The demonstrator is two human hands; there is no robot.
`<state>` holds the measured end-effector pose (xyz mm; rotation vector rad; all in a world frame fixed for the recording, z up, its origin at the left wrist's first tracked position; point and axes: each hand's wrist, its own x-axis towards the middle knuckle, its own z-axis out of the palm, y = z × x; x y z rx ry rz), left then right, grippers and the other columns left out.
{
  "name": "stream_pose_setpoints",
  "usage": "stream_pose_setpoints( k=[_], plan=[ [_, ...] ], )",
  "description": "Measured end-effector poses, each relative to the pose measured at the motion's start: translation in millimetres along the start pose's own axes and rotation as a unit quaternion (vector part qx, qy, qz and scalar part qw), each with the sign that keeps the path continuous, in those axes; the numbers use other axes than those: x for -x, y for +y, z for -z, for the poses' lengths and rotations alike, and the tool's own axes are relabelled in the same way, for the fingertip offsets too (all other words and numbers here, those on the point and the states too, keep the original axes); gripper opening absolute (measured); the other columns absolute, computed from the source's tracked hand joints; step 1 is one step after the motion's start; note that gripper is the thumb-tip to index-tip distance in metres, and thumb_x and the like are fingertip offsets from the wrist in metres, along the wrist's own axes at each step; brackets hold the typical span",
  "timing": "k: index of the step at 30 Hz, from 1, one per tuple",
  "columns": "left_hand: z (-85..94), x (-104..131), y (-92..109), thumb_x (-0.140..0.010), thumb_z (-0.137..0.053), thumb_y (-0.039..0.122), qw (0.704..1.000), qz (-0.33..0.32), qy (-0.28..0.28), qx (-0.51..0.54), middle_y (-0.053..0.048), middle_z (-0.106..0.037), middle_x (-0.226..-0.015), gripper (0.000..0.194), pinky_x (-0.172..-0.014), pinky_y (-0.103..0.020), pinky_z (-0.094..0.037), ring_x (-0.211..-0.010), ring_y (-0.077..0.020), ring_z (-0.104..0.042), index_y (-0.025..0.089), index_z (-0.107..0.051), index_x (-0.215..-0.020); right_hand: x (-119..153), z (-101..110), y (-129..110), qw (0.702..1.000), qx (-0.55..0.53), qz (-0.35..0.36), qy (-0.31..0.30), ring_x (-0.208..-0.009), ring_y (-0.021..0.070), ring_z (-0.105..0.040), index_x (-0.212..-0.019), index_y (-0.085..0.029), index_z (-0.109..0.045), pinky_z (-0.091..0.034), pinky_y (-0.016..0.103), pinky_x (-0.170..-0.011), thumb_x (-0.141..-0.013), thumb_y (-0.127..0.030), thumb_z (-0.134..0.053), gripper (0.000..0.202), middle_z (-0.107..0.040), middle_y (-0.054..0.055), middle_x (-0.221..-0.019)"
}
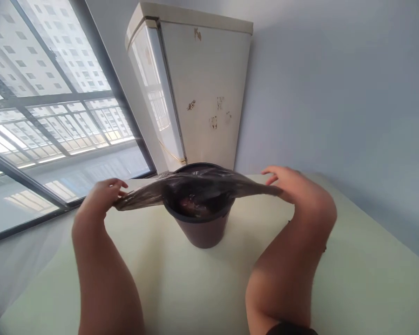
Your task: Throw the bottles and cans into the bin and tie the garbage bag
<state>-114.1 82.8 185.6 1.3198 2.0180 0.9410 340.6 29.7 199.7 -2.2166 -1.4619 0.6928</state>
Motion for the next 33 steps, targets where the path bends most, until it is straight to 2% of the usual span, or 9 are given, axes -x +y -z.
stream_pose_setpoints(
  k=[3,6,9,11,14,16,19,27,33],
  plan=[
    [4.9,-1,-9,-0.066,-0.069,0.017,0.966,0.002,-0.209,-0.155,-0.003,-0.070,-0.065,0.020,-0.060,-0.033,-0.050,-0.059,-0.0217,-0.066,0.022,-0.073,-0.085,7,-2,-4,0.995,0.003,0.050,-0.083,-0.108,0.0331,-0.071,-0.155,-0.044,-0.044,-0.057,0.043,-0.083,-0.080,-0.049,-0.072,0.080,-0.071,0.005,-0.133],
    [10.6,13,-4,-0.073,-0.069,0.020,0.891,-0.099,-0.418,-0.149,-0.005,-0.076,-0.081,0.011,-0.064,-0.032,-0.055,-0.064,-0.0202,-0.070,0.021,-0.073,-0.084,22,-1,-12,0.979,-0.029,0.164,-0.119,-0.100,0.0324,-0.074,-0.165,-0.049,-0.021,-0.061,0.043,-0.082,-0.081,-0.051,-0.074,0.099,-0.072,0.004,-0.127],
    [16.7,30,6,-0.081,-0.073,0.025,0.843,-0.228,-0.485,-0.051,-0.005,-0.077,-0.086,0.024,-0.065,-0.031,-0.059,-0.071,-0.0204,-0.072,0.022,-0.072,-0.105,37,3,-20,0.950,-0.053,0.267,-0.153,-0.096,0.0311,-0.075,-0.166,-0.047,-0.023,-0.061,0.046,-0.091,-0.081,-0.052,-0.079,0.101,-0.074,0.003,-0.119],
    [18.5,36,12,-0.083,-0.077,0.026,0.839,-0.293,-0.458,0.032,-0.006,-0.077,-0.084,0.034,-0.068,-0.031,-0.061,-0.074,-0.0210,-0.073,0.022,-0.071,-0.116,42,6,-24,0.930,-0.055,0.327,-0.159,-0.106,0.0326,-0.072,-0.159,-0.042,-0.044,-0.057,0.047,-0.099,-0.080,-0.054,-0.082,0.088,-0.074,0.005,-0.119],
    [13.7,37,17,-0.088,-0.074,0.023,0.868,-0.346,-0.340,0.110,-0.008,-0.075,-0.080,0.013,-0.071,-0.033,-0.063,-0.073,-0.0204,-0.072,0.019,-0.076,-0.100,44,6,-30,0.912,-0.103,0.377,-0.123,-0.109,0.0306,-0.070,-0.126,-0.033,-0.076,-0.055,0.045,-0.100,-0.089,-0.057,-0.074,0.044,-0.076,0.007,-0.116],
    [5.5,35,20,-0.087,-0.075,0.021,0.886,-0.355,-0.262,0.142,-0.009,-0.076,-0.086,0.011,-0.073,-0.035,-0.063,-0.079,-0.0216,-0.073,0.019,-0.079,-0.097,43,2,-34,0.897,-0.175,0.400,-0.072,-0.095,0.0264,-0.071,-0.102,-0.028,-0.082,-0.057,0.043,-0.090,-0.091,-0.057,-0.073,0.032,-0.076,0.007,-0.101],
    [-10.2,32,27,-0.079,-0.085,0.023,0.887,-0.362,-0.210,0.193,-0.010,-0.077,-0.114,0.041,-0.084,-0.037,-0.064,-0.101,-0.0268,-0.074,0.025,-0.078,-0.120,35,-8,-40,0.860,-0.289,0.420,-0.003,-0.079,0.0212,-0.067,-0.083,-0.024,-0.080,-0.057,0.040,-0.078,-0.084,-0.056,-0.081,0.032,-0.068,0.006,-0.086],
    [-39.0,46,46,-0.095,-0.070,0.043,0.826,-0.441,-0.149,0.319,-0.011,-0.067,-0.140,0.023,-0.109,-0.047,-0.054,-0.131,-0.0306,-0.063,0.022,-0.080,-0.094,19,-24,-52,0.757,-0.420,0.498,-0.046,-0.079,0.0209,-0.062,-0.071,-0.027,-0.078,-0.052,0.040,-0.068,-0.081,-0.040,-0.083,0.017,-0.057,0.007,-0.102],
    [-55.9,59,58,-0.095,-0.068,0.046,0.725,-0.402,-0.210,0.518,-0.004,-0.075,-0.125,0.035,-0.113,-0.053,-0.048,-0.132,-0.0294,-0.062,0.023,-0.049,-0.077,25,-34,-74,0.665,-0.492,0.562,0.024,-0.079,0.0256,-0.058,-0.057,-0.026,-0.064,-0.047,0.045,-0.070,-0.074,-0.056,-0.080,0.037,-0.051,0.008,-0.095]
  ],
)
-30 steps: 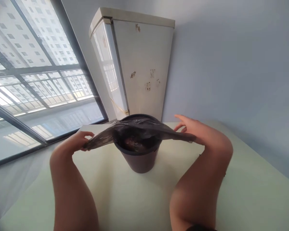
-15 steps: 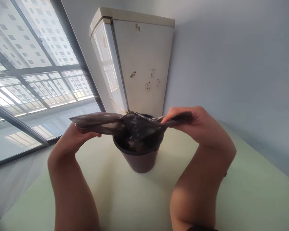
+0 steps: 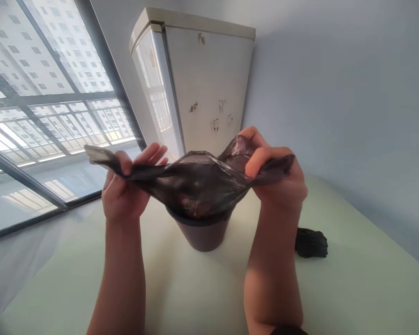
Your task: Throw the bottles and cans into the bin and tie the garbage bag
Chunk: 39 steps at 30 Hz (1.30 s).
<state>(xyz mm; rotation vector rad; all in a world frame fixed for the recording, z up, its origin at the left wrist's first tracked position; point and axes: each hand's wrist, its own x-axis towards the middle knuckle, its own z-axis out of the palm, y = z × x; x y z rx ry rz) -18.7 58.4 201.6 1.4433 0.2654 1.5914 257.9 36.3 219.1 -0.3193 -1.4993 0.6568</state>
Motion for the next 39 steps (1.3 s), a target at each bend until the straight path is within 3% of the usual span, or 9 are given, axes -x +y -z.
stream_pose_setpoints(
  k=[4,7,11,14,18,23,26,29,39],
  plan=[
    [-1.1,4,-7,-0.092,-0.069,0.044,0.996,-0.014,0.085,0.035,0.006,-0.051,-0.054,0.035,-0.087,-0.042,-0.057,-0.071,-0.0201,-0.068,0.026,-0.042,-0.079,-4,-5,22,0.999,-0.005,-0.038,-0.001,-0.104,0.0392,-0.056,-0.059,-0.028,-0.054,-0.045,0.055,-0.078,-0.067,-0.078,-0.068,0.053,-0.057,0.011,-0.104],
    [-3.4,6,-6,-0.092,-0.068,0.043,0.995,0.030,0.085,0.042,0.010,-0.011,-0.044,0.030,-0.051,-0.028,-0.043,-0.035,-0.0108,-0.026,0.027,-0.046,-0.081,-6,-8,33,0.995,-0.020,-0.082,-0.057,-0.115,0.0439,-0.052,-0.065,-0.031,-0.058,-0.044,0.057,-0.081,-0.064,-0.085,-0.065,0.054,-0.059,0.011,-0.110],
    [-14.8,3,0,-0.096,-0.064,0.044,0.990,0.137,0.014,0.036,0.006,-0.024,-0.056,0.026,-0.045,-0.026,-0.029,-0.044,-0.0076,-0.022,0.022,-0.058,-0.083,-5,-12,29,0.996,-0.089,0.017,-0.026,-0.128,0.0385,-0.048,-0.064,-0.029,-0.054,-0.044,0.056,-0.093,-0.073,-0.069,-0.068,0.044,-0.057,0.005,-0.123],
    [-22.9,0,1,-0.096,-0.059,0.044,0.982,0.189,0.004,0.014,0.000,-0.035,-0.068,0.029,-0.052,-0.027,-0.037,-0.055,-0.0102,-0.037,0.018,-0.070,-0.091,-4,-9,31,0.998,-0.054,-0.030,0.006,-0.127,0.0373,-0.051,-0.068,-0.030,-0.053,-0.043,0.057,-0.099,-0.069,-0.073,-0.071,0.047,-0.060,0.007,-0.114],
    [-24.9,0,-2,-0.095,-0.053,0.029,0.982,0.181,0.044,-0.013,-0.002,-0.041,-0.074,0.027,-0.060,-0.027,-0.043,-0.061,-0.0110,-0.043,0.015,-0.076,-0.095,0,2,46,0.985,-0.035,-0.163,-0.035,-0.076,0.0335,-0.060,-0.068,-0.032,-0.050,-0.050,0.057,-0.079,-0.051,-0.092,-0.072,0.066,-0.052,0.004,-0.065],
    [-19.2,1,-7,-0.096,-0.062,0.025,0.984,0.169,0.028,-0.056,0.000,-0.053,-0.079,0.028,-0.066,-0.025,-0.044,-0.065,-0.0101,-0.048,0.023,-0.069,-0.123,5,-5,35,0.962,-0.201,-0.137,-0.126,-0.038,0.0124,-0.023,-0.071,-0.029,-0.048,-0.034,0.032,-0.045,-0.078,-0.066,-0.072,0.045,-0.021,-0.008,-0.043],
    [-18.8,2,-6,-0.097,-0.067,0.032,0.987,0.147,0.003,-0.068,0.000,-0.063,-0.082,0.027,-0.070,-0.027,-0.048,-0.069,-0.0124,-0.055,0.027,-0.063,-0.123,1,-22,16,0.937,-0.217,-0.231,-0.147,-0.045,0.0090,-0.014,-0.092,-0.029,-0.057,-0.022,0.025,-0.046,-0.093,-0.038,-0.061,0.011,-0.021,-0.009,-0.053],
    [-21.3,3,-4,-0.095,-0.072,0.037,0.984,0.130,-0.014,-0.117,-0.005,-0.072,-0.090,0.017,-0.077,-0.030,-0.054,-0.077,-0.0151,-0.064,0.021,-0.068,-0.101,-5,-38,11,0.917,-0.177,-0.328,-0.142,-0.054,0.0107,-0.024,-0.103,-0.025,-0.057,-0.024,0.026,-0.051,-0.090,-0.030,-0.058,0.014,-0.033,-0.006,-0.062],
    [-27.9,7,-4,-0.088,-0.079,0.027,0.980,0.135,-0.096,-0.112,-0.010,-0.064,-0.147,0.009,-0.090,-0.038,-0.062,-0.111,-0.0280,-0.073,0.022,-0.082,-0.095,-3,-49,24,0.927,0.043,-0.335,-0.160,-0.084,0.0180,-0.057,-0.107,-0.025,-0.054,-0.046,0.031,-0.069,-0.097,-0.039,-0.068,0.022,-0.062,0.002,-0.096]
  ],
)
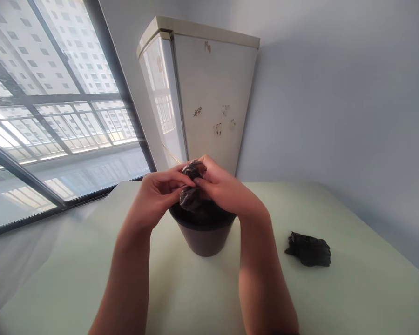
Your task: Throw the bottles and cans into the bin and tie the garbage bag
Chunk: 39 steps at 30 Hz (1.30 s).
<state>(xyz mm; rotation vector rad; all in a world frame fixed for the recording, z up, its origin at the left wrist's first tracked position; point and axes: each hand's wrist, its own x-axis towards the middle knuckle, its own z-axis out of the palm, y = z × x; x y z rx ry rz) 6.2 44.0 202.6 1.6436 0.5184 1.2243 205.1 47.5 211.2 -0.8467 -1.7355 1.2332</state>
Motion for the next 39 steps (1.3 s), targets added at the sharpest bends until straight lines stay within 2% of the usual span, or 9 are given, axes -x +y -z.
stream_pose_setpoints(
  k=[3,8,13,19,23,27,32,36,39],
  plan=[
    [-5.3,-1,1,-0.087,-0.079,0.024,0.999,-0.014,0.030,-0.043,-0.007,-0.069,-0.139,0.007,-0.094,-0.039,-0.061,-0.111,-0.0275,-0.074,0.024,-0.084,-0.092,1,0,-1,1.000,0.009,0.005,-0.006,-0.091,0.0198,-0.059,-0.104,-0.026,-0.053,-0.047,0.032,-0.072,-0.095,-0.035,-0.071,0.023,-0.064,0.002,-0.101],
    [-9.3,-4,-3,-0.087,-0.078,0.026,0.989,0.000,0.128,-0.071,-0.005,-0.080,-0.094,0.011,-0.078,-0.040,-0.063,-0.083,-0.0252,-0.077,0.024,-0.085,-0.096,5,-2,-6,0.998,0.049,0.017,-0.040,-0.072,0.0153,-0.055,-0.095,-0.025,-0.047,-0.043,0.029,-0.066,-0.097,-0.032,-0.066,0.021,-0.061,-0.003,-0.076],
    [-8.8,-5,-8,-0.083,-0.081,0.025,0.971,0.010,0.209,-0.118,-0.005,-0.080,-0.090,0.011,-0.077,-0.036,-0.062,-0.088,-0.0254,-0.077,0.023,-0.085,-0.093,6,-4,-12,0.998,0.055,-0.004,-0.007,-0.058,0.0126,-0.056,-0.117,-0.030,-0.043,-0.041,0.026,-0.055,-0.091,-0.043,-0.075,0.043,-0.067,-0.005,-0.081],
    [-13.8,-5,-5,-0.085,-0.081,0.031,0.986,0.035,0.152,-0.061,-0.001,-0.071,-0.066,0.016,-0.064,-0.029,-0.055,-0.064,-0.0176,-0.071,0.019,-0.071,-0.089,0,-9,-14,0.995,0.079,0.011,0.055,-0.045,0.0124,-0.055,-0.093,-0.026,-0.050,-0.043,0.029,-0.053,-0.103,-0.056,-0.052,0.032,-0.065,-0.004,-0.069],
    [-13.7,-6,-6,-0.091,-0.075,0.034,0.988,0.021,0.150,-0.023,0.000,-0.068,-0.076,0.019,-0.063,-0.027,-0.053,-0.063,-0.0138,-0.068,0.020,-0.063,-0.089,-2,-14,-12,0.994,0.037,0.002,0.100,-0.049,0.0150,-0.058,-0.090,-0.027,-0.046,-0.047,0.032,-0.060,-0.107,-0.054,-0.044,0.032,-0.066,-0.005,-0.066],
    [-8.4,-8,-8,-0.097,-0.065,0.029,0.983,0.024,0.160,-0.087,-0.001,-0.068,-0.089,0.018,-0.075,-0.029,-0.054,-0.077,-0.0149,-0.069,0.024,-0.071,-0.113,-2,-13,-9,0.992,0.027,-0.027,0.123,-0.055,0.0176,-0.063,-0.090,-0.027,-0.045,-0.048,0.033,-0.062,-0.106,-0.051,-0.044,0.029,-0.068,-0.005,-0.067],
    [-5.2,-7,-7,-0.100,-0.060,0.030,0.971,0.013,0.127,-0.201,-0.005,-0.069,-0.092,0.022,-0.086,-0.033,-0.051,-0.090,-0.0188,-0.066,0.021,-0.077,-0.090,-4,-8,-7,0.980,0.086,-0.044,0.173,-0.061,0.0194,-0.066,-0.088,-0.027,-0.048,-0.046,0.032,-0.062,-0.104,-0.051,-0.047,0.028,-0.066,-0.004,-0.063],
    [-11.3,-6,-5,-0.093,-0.071,0.032,0.982,0.008,0.111,-0.153,-0.004,-0.072,-0.103,0.012,-0.087,-0.033,-0.055,-0.091,-0.0186,-0.070,0.020,-0.072,-0.090,-5,-6,-6,0.971,0.139,-0.033,0.192,-0.058,0.0185,-0.062,-0.088,-0.027,-0.049,-0.045,0.033,-0.062,-0.104,-0.051,-0.047,0.029,-0.061,-0.005,-0.057],
    [-16.9,-4,-2,-0.084,-0.080,0.027,0.984,0.011,0.095,-0.150,-0.002,-0.073,-0.094,0.015,-0.078,-0.030,-0.057,-0.085,-0.0179,-0.071,0.020,-0.066,-0.085,-5,-6,-7,0.964,0.170,-0.032,0.200,-0.057,0.0181,-0.058,-0.088,-0.027,-0.050,-0.044,0.032,-0.060,-0.104,-0.051,-0.046,0.030,-0.055,-0.005,-0.054]
  ],
)
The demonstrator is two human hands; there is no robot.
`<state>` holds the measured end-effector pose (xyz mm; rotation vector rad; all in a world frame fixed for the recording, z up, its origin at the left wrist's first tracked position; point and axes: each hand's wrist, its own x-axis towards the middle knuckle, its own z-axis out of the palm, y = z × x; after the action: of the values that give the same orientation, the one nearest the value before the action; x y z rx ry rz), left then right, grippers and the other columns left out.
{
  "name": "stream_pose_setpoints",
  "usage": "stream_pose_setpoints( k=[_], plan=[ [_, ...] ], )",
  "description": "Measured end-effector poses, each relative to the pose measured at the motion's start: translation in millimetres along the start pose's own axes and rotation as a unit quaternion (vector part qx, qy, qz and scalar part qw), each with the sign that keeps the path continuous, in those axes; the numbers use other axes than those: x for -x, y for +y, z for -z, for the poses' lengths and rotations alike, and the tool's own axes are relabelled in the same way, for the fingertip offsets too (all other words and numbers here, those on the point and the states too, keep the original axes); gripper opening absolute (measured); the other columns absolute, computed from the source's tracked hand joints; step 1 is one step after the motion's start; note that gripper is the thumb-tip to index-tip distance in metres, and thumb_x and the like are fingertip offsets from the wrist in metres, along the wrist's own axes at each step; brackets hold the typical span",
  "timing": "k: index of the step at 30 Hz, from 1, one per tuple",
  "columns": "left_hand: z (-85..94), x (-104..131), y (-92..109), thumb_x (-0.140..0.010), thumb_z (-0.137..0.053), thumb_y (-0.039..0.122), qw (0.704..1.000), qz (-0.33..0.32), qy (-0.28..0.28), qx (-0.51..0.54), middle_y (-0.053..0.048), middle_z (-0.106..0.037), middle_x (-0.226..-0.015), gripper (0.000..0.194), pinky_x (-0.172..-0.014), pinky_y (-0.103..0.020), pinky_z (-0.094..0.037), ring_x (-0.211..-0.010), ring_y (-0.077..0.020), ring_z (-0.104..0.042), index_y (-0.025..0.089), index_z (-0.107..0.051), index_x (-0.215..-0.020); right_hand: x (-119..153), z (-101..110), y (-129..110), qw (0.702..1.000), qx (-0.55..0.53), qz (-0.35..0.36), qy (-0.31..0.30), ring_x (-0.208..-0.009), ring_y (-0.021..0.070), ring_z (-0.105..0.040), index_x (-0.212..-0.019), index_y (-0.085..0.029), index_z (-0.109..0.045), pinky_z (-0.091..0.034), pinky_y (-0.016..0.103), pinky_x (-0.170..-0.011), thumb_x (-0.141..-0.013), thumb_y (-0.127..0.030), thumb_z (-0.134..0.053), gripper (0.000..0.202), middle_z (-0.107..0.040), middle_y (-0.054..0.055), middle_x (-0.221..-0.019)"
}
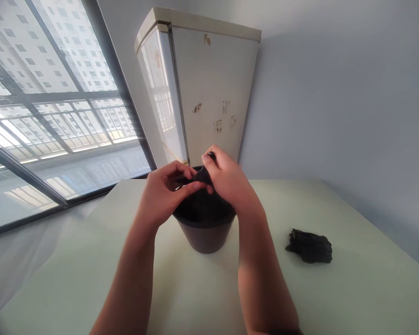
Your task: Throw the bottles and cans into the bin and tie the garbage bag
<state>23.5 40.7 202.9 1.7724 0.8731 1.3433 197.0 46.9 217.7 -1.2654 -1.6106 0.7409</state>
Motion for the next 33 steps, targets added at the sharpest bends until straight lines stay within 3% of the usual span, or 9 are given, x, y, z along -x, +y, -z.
stream_pose_setpoints(
  k=[3,8,12,15,19,21,24,29,33],
  plan=[
    [-2.3,1,2,-0.087,-0.075,0.020,0.998,-0.033,0.022,-0.048,0.000,-0.072,-0.086,0.005,-0.077,-0.030,-0.057,-0.084,-0.0174,-0.072,0.022,-0.070,-0.089,1,0,-1,1.000,-0.016,-0.006,-0.015,-0.058,0.0180,-0.058,-0.091,-0.027,-0.050,-0.046,0.033,-0.061,-0.103,-0.052,-0.049,0.028,-0.056,-0.005,-0.058],
    [-3.2,-1,-5,-0.092,-0.067,0.011,0.984,-0.098,0.045,-0.145,0.000,-0.077,-0.094,0.022,-0.082,-0.033,-0.056,-0.089,-0.0174,-0.071,0.027,-0.082,-0.095,3,2,1,0.999,-0.038,-0.006,0.005,-0.062,0.0186,-0.061,-0.117,-0.031,-0.047,-0.049,0.033,-0.063,-0.095,-0.054,-0.063,0.036,-0.059,-0.006,-0.067],
    [-2.3,-2,-9,-0.091,-0.070,0.013,0.978,-0.093,-0.013,-0.187,-0.001,-0.075,-0.096,0.020,-0.080,-0.032,-0.054,-0.088,-0.0170,-0.069,0.027,-0.082,-0.098,5,3,2,0.997,-0.069,0.004,0.028,-0.060,0.0137,-0.059,-0.131,-0.034,-0.040,-0.050,0.031,-0.060,-0.091,-0.047,-0.069,0.052,-0.064,-0.002,-0.096],
    [-1.0,-1,-8,-0.094,-0.066,0.014,0.968,-0.086,-0.053,-0.229,-0.001,-0.071,-0.094,0.017,-0.075,-0.031,-0.049,-0.083,-0.0158,-0.065,0.025,-0.079,-0.097,5,7,3,0.997,-0.068,0.031,-0.007,-0.064,0.0126,-0.061,-0.125,-0.034,-0.048,-0.051,0.032,-0.064,-0.089,-0.035,-0.071,0.043,-0.060,-0.001,-0.104],
    [0.1,-1,-6,-0.103,-0.053,0.019,0.967,-0.080,-0.038,-0.239,-0.002,-0.065,-0.091,0.019,-0.077,-0.031,-0.045,-0.085,-0.0160,-0.060,0.021,-0.068,-0.093,7,18,5,0.992,0.004,0.098,-0.076,-0.078,0.0153,-0.062,-0.090,-0.026,-0.068,-0.048,0.032,-0.071,-0.089,-0.025,-0.067,0.002,-0.061,0.001,-0.102],
    [0.3,-1,-5,-0.106,-0.048,0.022,0.971,-0.072,-0.047,-0.223,-0.002,-0.063,-0.090,0.022,-0.077,-0.031,-0.044,-0.085,-0.0161,-0.058,0.020,-0.063,-0.089,9,23,4,0.988,0.058,0.115,-0.086,-0.078,0.0149,-0.059,-0.079,-0.024,-0.073,-0.045,0.031,-0.068,-0.090,-0.024,-0.065,0.014,-0.063,0.003,-0.101],
    [1.3,-2,-6,-0.108,-0.043,0.027,0.978,-0.055,-0.050,-0.194,-0.002,-0.061,-0.085,0.030,-0.074,-0.031,-0.043,-0.080,-0.0161,-0.056,0.020,-0.057,-0.083,15,26,-1,0.985,0.110,0.103,-0.079,-0.071,0.0129,-0.054,-0.087,-0.026,-0.079,-0.042,0.031,-0.063,-0.093,-0.028,-0.063,0.017,-0.065,0.003,-0.105],
    [6.0,-2,-6,-0.100,-0.058,0.032,0.989,-0.012,-0.045,-0.143,-0.002,-0.071,-0.090,0.018,-0.077,-0.033,-0.047,-0.085,-0.0191,-0.063,0.022,-0.070,-0.093,22,22,-9,0.980,0.141,0.103,-0.100,-0.080,0.0176,-0.060,-0.098,-0.029,-0.079,-0.046,0.033,-0.067,-0.089,-0.041,-0.072,0.017,-0.066,0.004,-0.114],
    [9.3,-1,-5,-0.093,-0.070,0.034,0.995,0.005,-0.036,-0.089,-0.003,-0.076,-0.097,0.014,-0.082,-0.035,-0.053,-0.091,-0.0221,-0.069,0.024,-0.078,-0.098,20,20,-8,0.979,0.156,0.107,-0.075,-0.077,0.0164,-0.058,-0.079,-0.023,-0.073,-0.044,0.034,-0.068,-0.090,-0.040,-0.072,0.020,-0.068,0.004,-0.110]
  ],
)
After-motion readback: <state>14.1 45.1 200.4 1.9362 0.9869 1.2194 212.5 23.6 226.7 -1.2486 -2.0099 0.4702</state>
